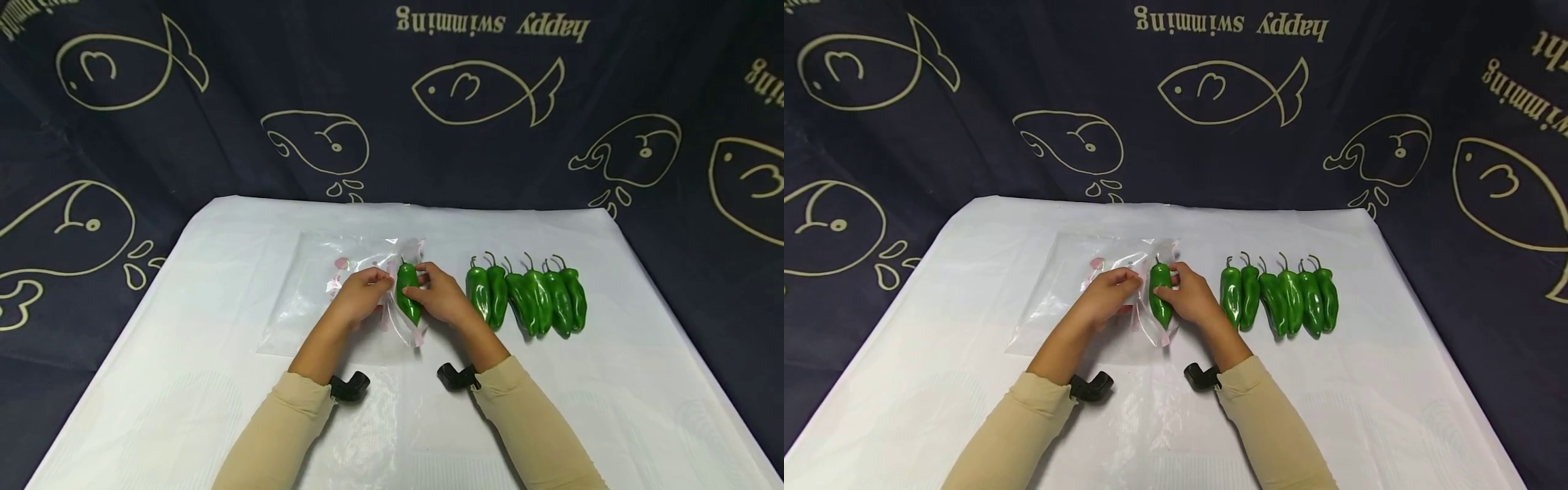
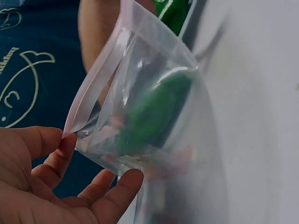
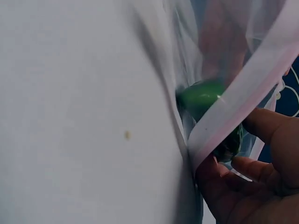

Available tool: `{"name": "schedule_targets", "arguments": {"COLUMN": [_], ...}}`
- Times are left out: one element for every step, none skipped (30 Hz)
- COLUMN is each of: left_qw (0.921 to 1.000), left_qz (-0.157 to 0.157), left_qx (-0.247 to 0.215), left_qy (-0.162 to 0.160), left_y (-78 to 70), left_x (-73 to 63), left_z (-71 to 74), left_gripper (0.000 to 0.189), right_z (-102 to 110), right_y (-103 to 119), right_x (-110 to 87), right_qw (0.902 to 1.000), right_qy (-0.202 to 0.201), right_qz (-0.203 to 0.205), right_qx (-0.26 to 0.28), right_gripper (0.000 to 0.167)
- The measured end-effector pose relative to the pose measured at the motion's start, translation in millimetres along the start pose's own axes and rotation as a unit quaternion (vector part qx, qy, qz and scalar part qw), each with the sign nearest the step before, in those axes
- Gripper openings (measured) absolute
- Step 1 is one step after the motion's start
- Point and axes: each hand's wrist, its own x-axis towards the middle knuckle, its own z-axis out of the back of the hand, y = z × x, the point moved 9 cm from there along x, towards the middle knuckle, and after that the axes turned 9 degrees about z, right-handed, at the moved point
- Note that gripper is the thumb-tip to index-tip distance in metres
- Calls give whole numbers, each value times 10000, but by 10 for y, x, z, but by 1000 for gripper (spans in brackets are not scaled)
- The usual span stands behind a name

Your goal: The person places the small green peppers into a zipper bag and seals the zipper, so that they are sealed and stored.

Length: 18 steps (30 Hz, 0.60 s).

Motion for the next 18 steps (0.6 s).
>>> {"name": "schedule_targets", "arguments": {"left_qw": [10000, 10000, 10000, 10000, 10000, 10000, 10000, 9999, 9999, 9998, 9998, 9997, 9997, 9996, 9996, 9996, 9996, 9996], "left_qz": [-21, -48, -57, -61, -70, -67, -51, -55, -52, -54, -63, -82, -108, -139, -150, -173, -194, -207], "left_qx": [14, 31, 29, 38, 52, 68, 72, 89, 96, 95, 74, 70, 68, 69, 61, 68, 98, 140], "left_qy": [-20, -40, -49, -48, -33, -7, 25, 62, 99, 137, 177, 199, 213, 217, 213, 207, 185, 160], "left_y": [-10, -21, -29, -33, -40, -41, -38, -35, -27, -21, -22, -19, -22, -28, -33, -44, -56, -67], "left_x": [-7, -14, -21, -21, -24, -28, -29, -31, -30, -27, -29, -28, -26, -29, -30, -33, -39, -42], "left_z": [21, 40, 55, 61, 58, 50, 38, 22, 6, -11, -28, -40, -50, -55, -56, -59, -56, -52], "left_gripper": [16, 16, 16, 16, 16, 16, 16, 17, 17, 17, 17, 17, 18, 18, 18, 18, 18, 18], "right_z": [-4, -7, -10, -8, -6, -7, -12, -21, -36, -50, -64, -84, -101, -117, -129, -135, -143, -150], "right_y": [1, 3, 5, 3, -1, 0, 1, 6, 10, 18, 30, 43, 54, 69, 83, 99, 110, 117], "right_x": [-1, -2, -2, -2, 0, -1, -3, -5, -6, -7, -8, -9, -9, -8, -10, -13, -16, -18], "right_qw": [10000, 10000, 10000, 10000, 10000, 10000, 9999, 9997, 9993, 9988, 9982, 9973, 9962, 9952, 9944, 9939, 9931, 9923], "right_qy": [-7, -23, -38, -55, -68, -69, -53, -25, 29, 90, 155, 238, 320, 399, 471, 519, 571, 618], "right_qz": [19, 26, 37, 43, 40, 39, 40, 45, 66, 99, 134, 171, 225, 292, 338, 380, 408, 438], "right_qx": [-32, -49, -49, -30, -6, 32, 109, 225, 362, 472, 563, 680, 772, 840, 886, 891, 934, 980], "right_gripper": [54, 52, 49, 46, 42, 39, 35, 32, 29, 26, 24, 22, 21, 20, 19, 19, 19, 19]}}
